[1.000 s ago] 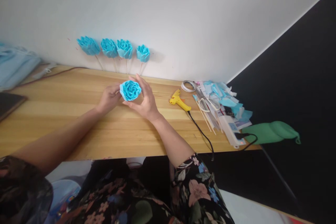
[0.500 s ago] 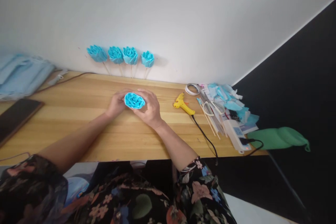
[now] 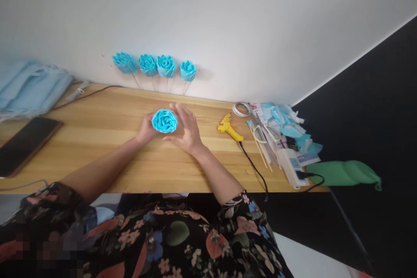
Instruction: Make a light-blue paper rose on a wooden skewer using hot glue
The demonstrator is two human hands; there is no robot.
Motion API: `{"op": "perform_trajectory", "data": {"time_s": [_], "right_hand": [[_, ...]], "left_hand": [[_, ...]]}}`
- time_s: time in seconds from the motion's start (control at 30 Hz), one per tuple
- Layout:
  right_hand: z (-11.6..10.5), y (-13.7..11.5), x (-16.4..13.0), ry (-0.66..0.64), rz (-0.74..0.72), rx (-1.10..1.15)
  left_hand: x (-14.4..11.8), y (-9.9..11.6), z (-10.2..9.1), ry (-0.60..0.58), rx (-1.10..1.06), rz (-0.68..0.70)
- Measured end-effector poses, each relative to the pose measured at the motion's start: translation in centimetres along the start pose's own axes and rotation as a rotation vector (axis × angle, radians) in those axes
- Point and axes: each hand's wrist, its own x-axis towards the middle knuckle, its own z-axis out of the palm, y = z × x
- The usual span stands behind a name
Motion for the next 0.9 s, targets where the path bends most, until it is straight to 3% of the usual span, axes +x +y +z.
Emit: {"op": "perform_trajectory", "data": {"time_s": [0.27, 0.47, 0.7, 0.9], "right_hand": [[-0.5, -1.1, 0.5, -0.041, 0.049, -0.033], [-0.5, -1.8, 0.6, 0.083, 0.072, 0.015], [-0.3, -0.6, 0.3, 0.094, 0.149, 0.106], [-0.6, -0.2, 0.2, 0.088, 0.186, 0.109]], "left_hand": [[0.0, 0.2, -0.1, -0.037, 0.004, -0.004], [0.1, 0.7, -0.1, -0.036, 0.031, -0.006], [0.5, 0.7, -0.6, 0.036, 0.123, -0.002], [0.7, 0.6, -0.6, -0.004, 0.139, 0.009]]}}
